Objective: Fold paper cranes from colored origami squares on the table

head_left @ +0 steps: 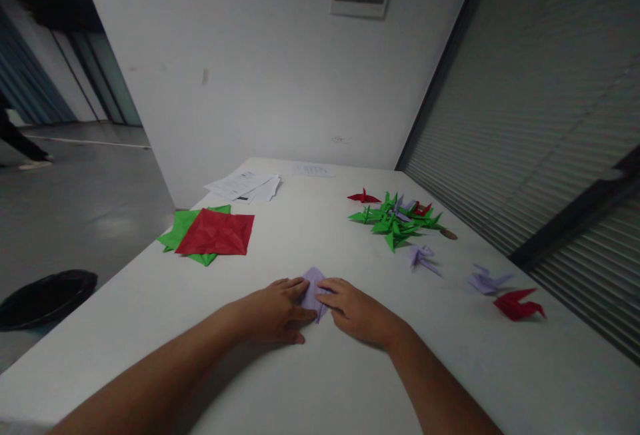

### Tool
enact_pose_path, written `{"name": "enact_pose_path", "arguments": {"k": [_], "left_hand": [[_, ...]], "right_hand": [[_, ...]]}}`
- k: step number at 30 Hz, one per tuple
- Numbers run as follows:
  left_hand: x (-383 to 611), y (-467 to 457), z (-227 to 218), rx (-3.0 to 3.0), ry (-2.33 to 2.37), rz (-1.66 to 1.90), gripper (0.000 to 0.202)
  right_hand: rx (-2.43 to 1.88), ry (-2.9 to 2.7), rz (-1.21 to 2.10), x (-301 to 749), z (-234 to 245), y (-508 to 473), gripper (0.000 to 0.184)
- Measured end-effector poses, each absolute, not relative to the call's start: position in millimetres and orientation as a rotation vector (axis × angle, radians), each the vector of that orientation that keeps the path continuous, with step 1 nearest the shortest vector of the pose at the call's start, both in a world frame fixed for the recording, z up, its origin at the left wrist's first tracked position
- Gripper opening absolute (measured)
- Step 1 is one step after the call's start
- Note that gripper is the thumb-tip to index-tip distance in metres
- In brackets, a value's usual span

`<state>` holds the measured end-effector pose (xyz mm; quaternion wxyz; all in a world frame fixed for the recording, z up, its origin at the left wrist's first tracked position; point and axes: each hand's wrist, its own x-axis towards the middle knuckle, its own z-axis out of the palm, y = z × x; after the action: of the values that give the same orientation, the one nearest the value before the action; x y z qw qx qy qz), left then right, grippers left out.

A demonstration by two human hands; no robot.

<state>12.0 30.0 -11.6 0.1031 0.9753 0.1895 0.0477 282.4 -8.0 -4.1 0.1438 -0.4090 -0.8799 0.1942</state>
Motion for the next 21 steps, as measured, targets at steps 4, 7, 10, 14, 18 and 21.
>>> {"name": "enact_pose_path", "arguments": {"k": [4, 7, 10, 14, 18, 21], "left_hand": [[9, 33, -9, 2.845, 0.493, 0.134, 0.056], [9, 34, -5, 2.839, 0.445, 0.159, 0.052], [11, 33, -4, 2.809, 0.468, 0.245, 0.05], [16, 30, -8, 2.769, 0.522, 0.382, 0.06], [16, 29, -12, 2.861, 0.486, 0.325, 0.054], [14, 31, -14, 2.86, 0.461, 0.292, 0.053]], "right_hand": [[-1.191, -2.536, 0.522, 282, -7, -7, 0.052], [-1.209, -2.51, 0.522, 282, -8, -6, 0.046], [-1.19, -2.492, 0.529, 282, -9, -7, 0.042], [-1.157, -2.481, 0.532, 282, -9, -7, 0.042], [-1.172, -2.497, 0.522, 282, -9, -6, 0.043], [-1.242, -2.47, 0.482, 284, -12, -3, 0.044]]}}
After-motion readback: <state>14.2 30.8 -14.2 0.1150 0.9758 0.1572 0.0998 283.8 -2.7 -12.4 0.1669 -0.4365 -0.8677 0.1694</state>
